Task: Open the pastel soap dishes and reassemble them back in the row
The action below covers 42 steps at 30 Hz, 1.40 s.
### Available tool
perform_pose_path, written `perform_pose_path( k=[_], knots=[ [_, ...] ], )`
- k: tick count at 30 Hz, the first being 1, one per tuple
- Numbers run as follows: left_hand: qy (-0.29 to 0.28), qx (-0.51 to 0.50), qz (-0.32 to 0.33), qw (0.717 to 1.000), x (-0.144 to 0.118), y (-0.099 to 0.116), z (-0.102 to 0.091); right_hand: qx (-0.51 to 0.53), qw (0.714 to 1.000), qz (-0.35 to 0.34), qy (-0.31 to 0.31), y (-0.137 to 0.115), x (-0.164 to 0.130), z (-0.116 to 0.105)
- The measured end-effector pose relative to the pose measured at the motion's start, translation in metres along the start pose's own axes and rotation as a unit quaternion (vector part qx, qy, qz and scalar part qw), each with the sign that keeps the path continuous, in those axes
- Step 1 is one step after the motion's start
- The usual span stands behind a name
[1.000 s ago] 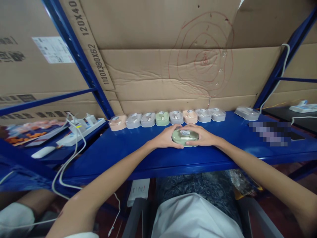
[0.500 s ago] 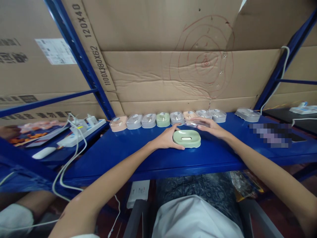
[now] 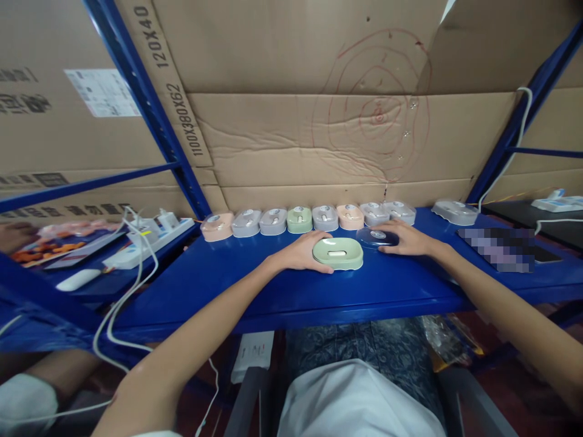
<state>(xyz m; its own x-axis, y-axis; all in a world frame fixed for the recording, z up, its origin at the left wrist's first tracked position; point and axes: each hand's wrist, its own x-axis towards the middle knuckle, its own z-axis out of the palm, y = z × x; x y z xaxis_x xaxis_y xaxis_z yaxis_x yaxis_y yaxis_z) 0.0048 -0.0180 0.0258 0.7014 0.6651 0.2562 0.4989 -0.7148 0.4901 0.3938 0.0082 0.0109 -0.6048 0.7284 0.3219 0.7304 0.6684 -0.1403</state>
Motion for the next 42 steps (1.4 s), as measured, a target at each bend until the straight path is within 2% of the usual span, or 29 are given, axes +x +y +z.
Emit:
perform_pose_path(
  k=[7,15,19,22,25,28,33,42],
  knots=[
    [-0.013,0.003,-0.009,1.0,0.0,0.001,-0.002,-0.121,0.992,-0.014,-0.018,-0.001,0.012,-0.001],
    [-0.019,0.011,-0.001,1.0,0.0,-0.005,0.0,-0.13,0.991,-0.014,-0.013,-0.01,0.012,-0.001],
    [-0.028,0.022,0.007,0.999,-0.001,-0.005,-0.001,-0.077,0.997,-0.009,0.024,-0.038,0.018,-0.009],
    [-0.036,0.036,0.015,0.999,-0.001,-0.003,-0.003,0.01,0.998,-0.049,0.045,-0.072,0.026,-0.01],
    [-0.031,0.033,0.038,0.998,-0.001,-0.003,-0.003,0.069,0.992,-0.11,0.0,-0.101,0.037,0.0],
    [-0.028,0.031,0.049,0.998,0.0,-0.003,-0.002,0.085,0.988,-0.13,-0.026,-0.116,0.045,0.018],
    [-0.017,0.037,0.036,0.998,0.001,-0.002,0.001,0.065,0.992,-0.112,0.006,-0.118,0.047,0.04],
    [-0.015,0.048,0.037,0.998,0.0,-0.002,0.001,0.08,0.989,-0.118,0.033,-0.116,0.045,0.044]
  ],
)
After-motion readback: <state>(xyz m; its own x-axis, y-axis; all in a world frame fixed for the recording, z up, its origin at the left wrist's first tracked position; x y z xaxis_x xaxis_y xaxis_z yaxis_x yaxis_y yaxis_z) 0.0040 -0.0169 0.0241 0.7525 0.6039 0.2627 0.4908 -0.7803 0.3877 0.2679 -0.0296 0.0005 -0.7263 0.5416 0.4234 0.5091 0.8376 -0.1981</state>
